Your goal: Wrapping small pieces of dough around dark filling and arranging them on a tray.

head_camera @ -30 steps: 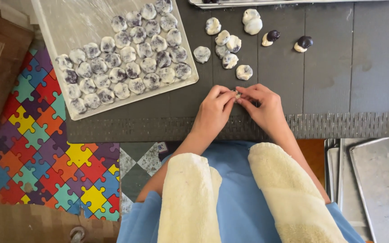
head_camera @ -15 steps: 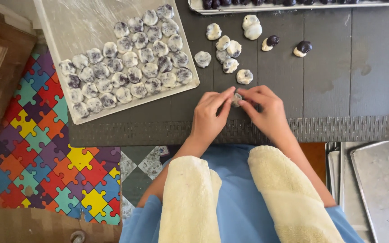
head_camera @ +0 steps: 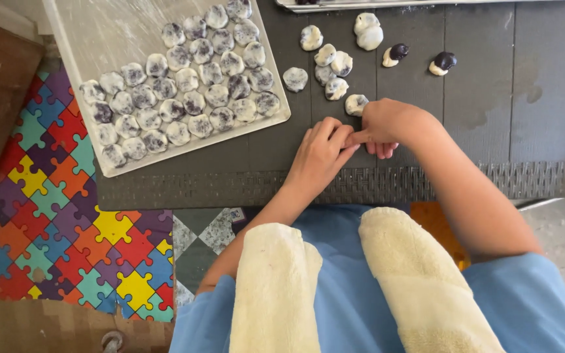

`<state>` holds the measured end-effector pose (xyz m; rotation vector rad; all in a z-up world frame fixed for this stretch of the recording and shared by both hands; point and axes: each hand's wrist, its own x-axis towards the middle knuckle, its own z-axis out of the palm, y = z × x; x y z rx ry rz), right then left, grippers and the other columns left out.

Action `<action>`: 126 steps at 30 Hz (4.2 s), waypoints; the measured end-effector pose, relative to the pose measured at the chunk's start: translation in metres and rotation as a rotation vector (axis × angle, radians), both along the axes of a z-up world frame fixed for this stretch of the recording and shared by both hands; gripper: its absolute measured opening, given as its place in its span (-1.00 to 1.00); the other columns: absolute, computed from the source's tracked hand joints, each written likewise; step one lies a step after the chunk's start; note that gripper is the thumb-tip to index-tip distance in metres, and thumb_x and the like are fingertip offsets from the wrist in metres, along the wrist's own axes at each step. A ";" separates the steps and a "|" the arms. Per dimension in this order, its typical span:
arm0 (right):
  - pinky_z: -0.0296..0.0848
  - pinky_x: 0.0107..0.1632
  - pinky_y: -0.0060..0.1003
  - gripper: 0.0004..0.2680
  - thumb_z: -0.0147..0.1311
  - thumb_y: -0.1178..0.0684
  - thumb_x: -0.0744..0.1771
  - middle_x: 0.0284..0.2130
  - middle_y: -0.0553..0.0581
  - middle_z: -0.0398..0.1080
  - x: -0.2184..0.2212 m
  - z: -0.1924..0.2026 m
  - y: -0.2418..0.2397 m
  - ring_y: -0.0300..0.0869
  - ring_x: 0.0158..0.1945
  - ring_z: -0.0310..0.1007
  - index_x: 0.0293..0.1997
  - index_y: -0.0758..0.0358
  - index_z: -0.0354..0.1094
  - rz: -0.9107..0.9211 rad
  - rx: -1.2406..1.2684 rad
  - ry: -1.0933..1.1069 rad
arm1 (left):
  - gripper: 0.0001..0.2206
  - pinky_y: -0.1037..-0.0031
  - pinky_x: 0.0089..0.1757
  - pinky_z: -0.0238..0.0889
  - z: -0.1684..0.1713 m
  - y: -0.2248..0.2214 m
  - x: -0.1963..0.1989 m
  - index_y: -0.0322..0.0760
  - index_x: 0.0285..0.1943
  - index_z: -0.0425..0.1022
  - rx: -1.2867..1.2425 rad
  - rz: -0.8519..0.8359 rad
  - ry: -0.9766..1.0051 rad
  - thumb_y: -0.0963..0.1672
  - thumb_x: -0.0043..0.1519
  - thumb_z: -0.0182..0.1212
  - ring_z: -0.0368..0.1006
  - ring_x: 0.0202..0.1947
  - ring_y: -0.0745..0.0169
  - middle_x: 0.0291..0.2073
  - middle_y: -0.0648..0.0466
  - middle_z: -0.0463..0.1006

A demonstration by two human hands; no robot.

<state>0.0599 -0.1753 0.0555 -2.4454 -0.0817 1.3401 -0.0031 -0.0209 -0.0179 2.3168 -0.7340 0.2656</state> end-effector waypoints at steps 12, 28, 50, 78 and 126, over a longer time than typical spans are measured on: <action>0.54 -0.44 -0.27 -0.57 0.10 -0.31 0.17 -0.71 0.26 0.46 -0.001 0.039 0.007 -0.08 -0.59 0.51 -0.64 0.40 0.48 0.080 -0.092 0.063 | -0.63 0.34 -0.27 0.25 0.019 0.043 0.002 -0.07 0.02 0.38 -0.144 0.159 -0.007 0.09 0.13 0.17 0.39 -0.22 0.13 -0.22 0.15 0.31; 0.38 -0.12 -0.20 -0.82 0.03 0.14 0.29 -0.27 0.16 0.27 -0.083 -0.044 0.004 0.03 -0.16 0.35 -0.04 0.24 0.36 0.319 0.198 -1.279 | -0.76 0.27 -0.26 0.31 0.005 0.066 -0.010 -0.10 0.04 0.38 -0.404 0.241 0.014 -0.03 0.24 0.08 0.45 -0.31 0.10 -0.20 0.10 0.39; 0.35 -0.08 -0.11 -0.65 0.21 -0.12 0.31 -0.19 0.25 0.25 0.004 -0.045 -0.067 0.00 -0.15 0.39 0.03 0.38 0.33 -0.213 0.181 -1.281 | -0.70 0.40 -0.25 0.31 0.012 0.065 -0.016 -0.22 0.03 0.39 -0.411 0.179 0.058 -0.01 0.29 -0.11 0.40 -0.29 0.24 -0.16 0.07 0.37; 0.43 -0.15 -0.16 -0.77 0.18 0.28 0.26 -0.19 0.20 0.31 -0.132 -0.015 0.001 0.07 -0.13 0.43 0.00 0.25 0.44 0.093 0.664 -1.407 | -0.64 0.37 -0.17 0.43 -0.049 -0.027 -0.045 -0.49 0.06 0.40 -1.404 0.065 0.664 -0.15 0.15 0.32 0.51 -0.22 0.10 -0.21 -0.20 0.53; 0.43 -0.41 -0.29 -0.91 0.11 0.28 0.31 -0.41 0.22 0.35 -0.107 -0.029 0.004 0.06 -0.39 0.47 -0.14 0.40 0.41 -0.227 0.554 -1.117 | -0.85 0.59 -0.49 0.47 -0.009 0.010 0.011 -0.26 -0.27 0.56 -0.422 0.140 0.553 -0.19 -0.01 0.30 0.55 -0.54 0.29 -0.56 0.04 0.51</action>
